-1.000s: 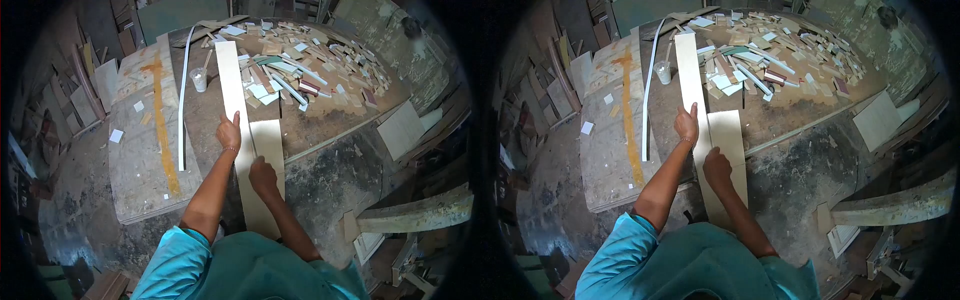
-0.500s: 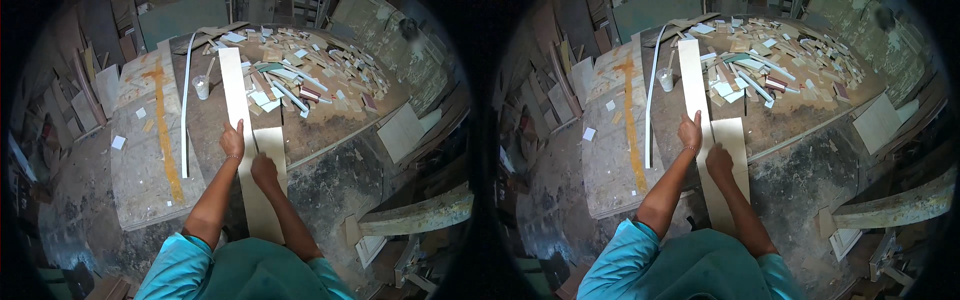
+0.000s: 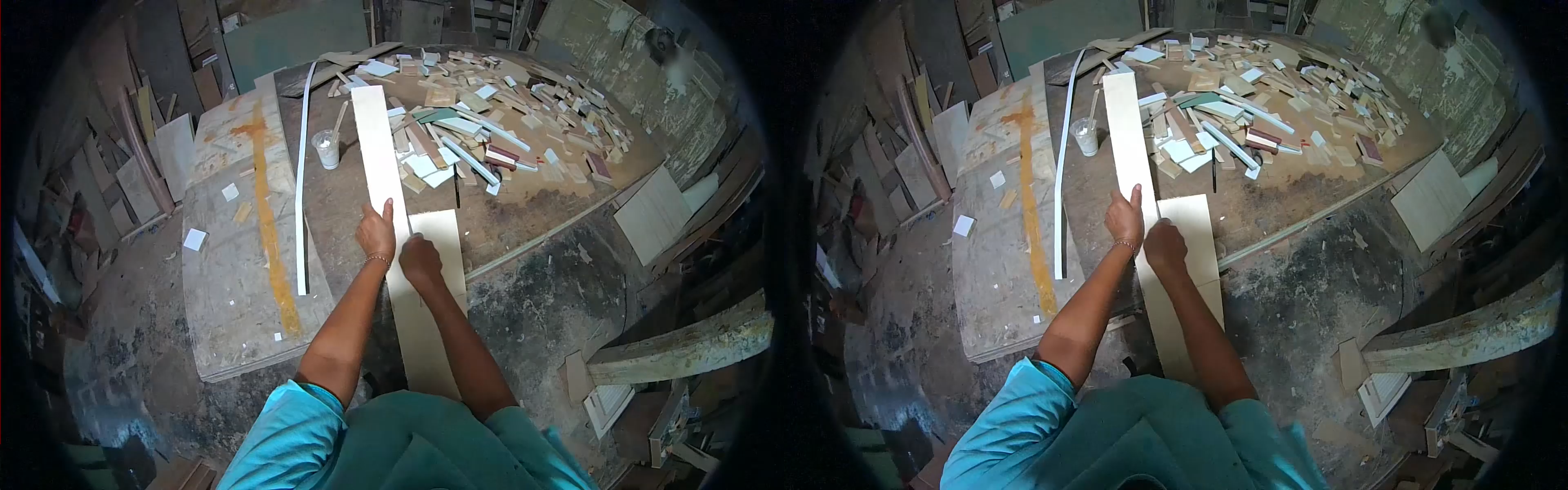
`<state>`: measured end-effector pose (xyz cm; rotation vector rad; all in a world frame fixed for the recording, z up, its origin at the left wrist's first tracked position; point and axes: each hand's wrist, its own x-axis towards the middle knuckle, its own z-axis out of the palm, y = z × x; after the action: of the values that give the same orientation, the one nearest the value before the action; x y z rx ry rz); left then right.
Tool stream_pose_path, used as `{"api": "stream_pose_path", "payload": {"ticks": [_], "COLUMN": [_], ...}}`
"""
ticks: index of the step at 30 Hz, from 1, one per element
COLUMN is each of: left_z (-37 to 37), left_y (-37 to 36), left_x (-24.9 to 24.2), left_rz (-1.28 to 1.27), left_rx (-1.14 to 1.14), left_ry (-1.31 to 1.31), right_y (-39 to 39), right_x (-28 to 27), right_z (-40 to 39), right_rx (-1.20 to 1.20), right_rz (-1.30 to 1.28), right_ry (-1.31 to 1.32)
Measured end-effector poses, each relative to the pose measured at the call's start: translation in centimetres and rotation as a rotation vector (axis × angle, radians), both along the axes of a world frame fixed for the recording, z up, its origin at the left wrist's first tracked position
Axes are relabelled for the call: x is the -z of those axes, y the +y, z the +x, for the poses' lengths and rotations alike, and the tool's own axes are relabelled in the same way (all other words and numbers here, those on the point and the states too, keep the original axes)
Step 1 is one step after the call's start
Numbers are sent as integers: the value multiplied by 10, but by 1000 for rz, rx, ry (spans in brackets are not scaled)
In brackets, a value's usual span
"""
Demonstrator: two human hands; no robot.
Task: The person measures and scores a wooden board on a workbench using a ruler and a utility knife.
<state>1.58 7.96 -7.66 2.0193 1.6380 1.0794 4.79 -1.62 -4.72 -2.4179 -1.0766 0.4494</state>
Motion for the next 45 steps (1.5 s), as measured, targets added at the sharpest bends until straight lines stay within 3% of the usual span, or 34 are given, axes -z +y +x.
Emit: {"api": "stream_pose_path", "payload": {"ticks": [8, 14, 20, 23, 24, 28, 31, 37, 40, 45], "left_z": [5, 1, 3, -3, -3, 0, 0, 0, 1, 4], "left_y": [6, 2, -2, -8, -7, -4, -4, -6, -4, 1], "left_x": [10, 3, -1, -9, -6, -2, -1, -4, -1, 0], "left_rz": [-68, -32, -39, -42, -28, 3, 5, -26, -2, -32], "left_rx": [0, -31, -33, -40, -60, -97, -79, -75, -100, -57], "left_ry": [-11, -2, 6, 5, 8, 49, 30, 16, 68, 34], "right_y": [-67, 5, -69, -26, -11, -3, -66, -22, -7, -68], "right_x": [-9, -1, -11, 16, 19, 6, 3, 7, 13, 5], "right_z": [-26, 0, -20, 2, 6, 4, -17, 6, 1, -10], "right_rx": [-43, -6, -86, -143, -100, -9, -82, -119, -21, -74], "right_rz": [-157, -52, -155, 24, 208, 171, -50, 120, 215, -15], "right_ry": [-5, 3, -43, -98, -44, 27, -49, 73, 38, -21]}}
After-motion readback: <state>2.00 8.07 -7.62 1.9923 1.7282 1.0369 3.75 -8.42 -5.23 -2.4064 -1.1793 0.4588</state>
